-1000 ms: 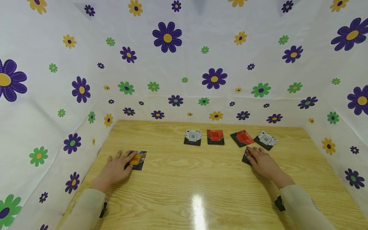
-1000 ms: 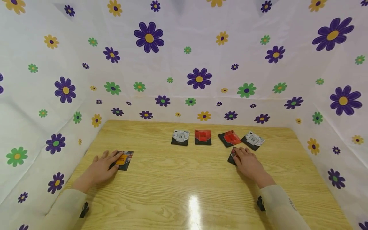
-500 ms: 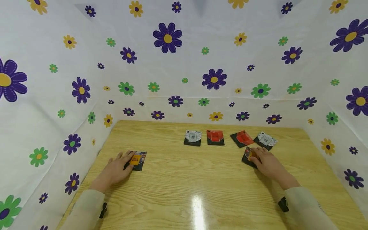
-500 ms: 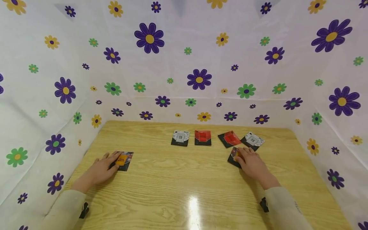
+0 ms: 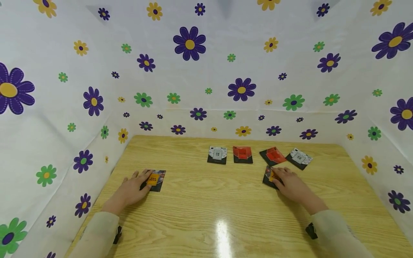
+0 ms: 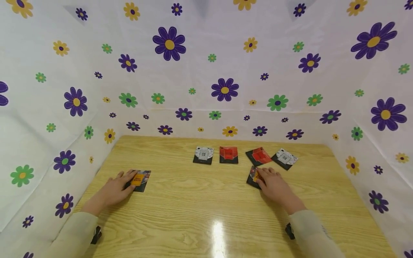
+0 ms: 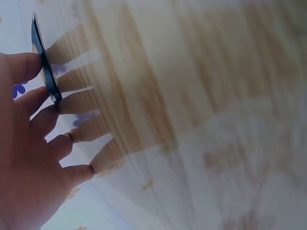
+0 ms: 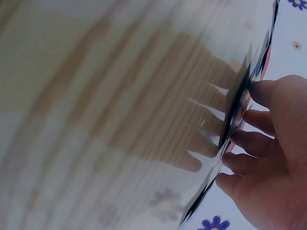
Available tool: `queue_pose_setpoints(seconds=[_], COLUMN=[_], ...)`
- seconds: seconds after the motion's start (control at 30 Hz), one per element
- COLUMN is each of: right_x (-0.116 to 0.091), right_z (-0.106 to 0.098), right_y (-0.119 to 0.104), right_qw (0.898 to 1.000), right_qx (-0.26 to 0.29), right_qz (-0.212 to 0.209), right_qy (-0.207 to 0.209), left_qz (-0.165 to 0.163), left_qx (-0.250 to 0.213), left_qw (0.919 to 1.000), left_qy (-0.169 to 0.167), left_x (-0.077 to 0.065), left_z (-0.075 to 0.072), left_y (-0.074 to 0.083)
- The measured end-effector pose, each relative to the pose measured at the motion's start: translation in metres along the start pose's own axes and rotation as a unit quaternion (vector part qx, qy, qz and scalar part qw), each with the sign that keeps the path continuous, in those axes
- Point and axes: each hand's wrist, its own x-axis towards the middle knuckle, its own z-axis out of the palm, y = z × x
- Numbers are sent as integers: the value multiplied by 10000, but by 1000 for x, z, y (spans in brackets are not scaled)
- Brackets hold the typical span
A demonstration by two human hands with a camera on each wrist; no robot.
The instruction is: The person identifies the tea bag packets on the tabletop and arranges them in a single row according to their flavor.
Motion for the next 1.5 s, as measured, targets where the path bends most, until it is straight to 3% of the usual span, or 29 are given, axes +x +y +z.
queue_pose_setpoints(seconds=[0.37,1.07,1.5], right_x=[11,30,42], right_z=[4,19,26], right_y=[-29,-60,-90], right_qw=[9997,9983,9961], right_qx=[17,70,196], right_qz=[-222,-569,-730], right_qy=[-56,-135,-465], left_qz=[-14,10,26], left_qx=[-48,-101,-68], left_qw=[10000,9999,10000], left_qy=[32,35,35], left_x=[0,-2,0], left_z=[0,-3,-1], left_y=[1,2,1])
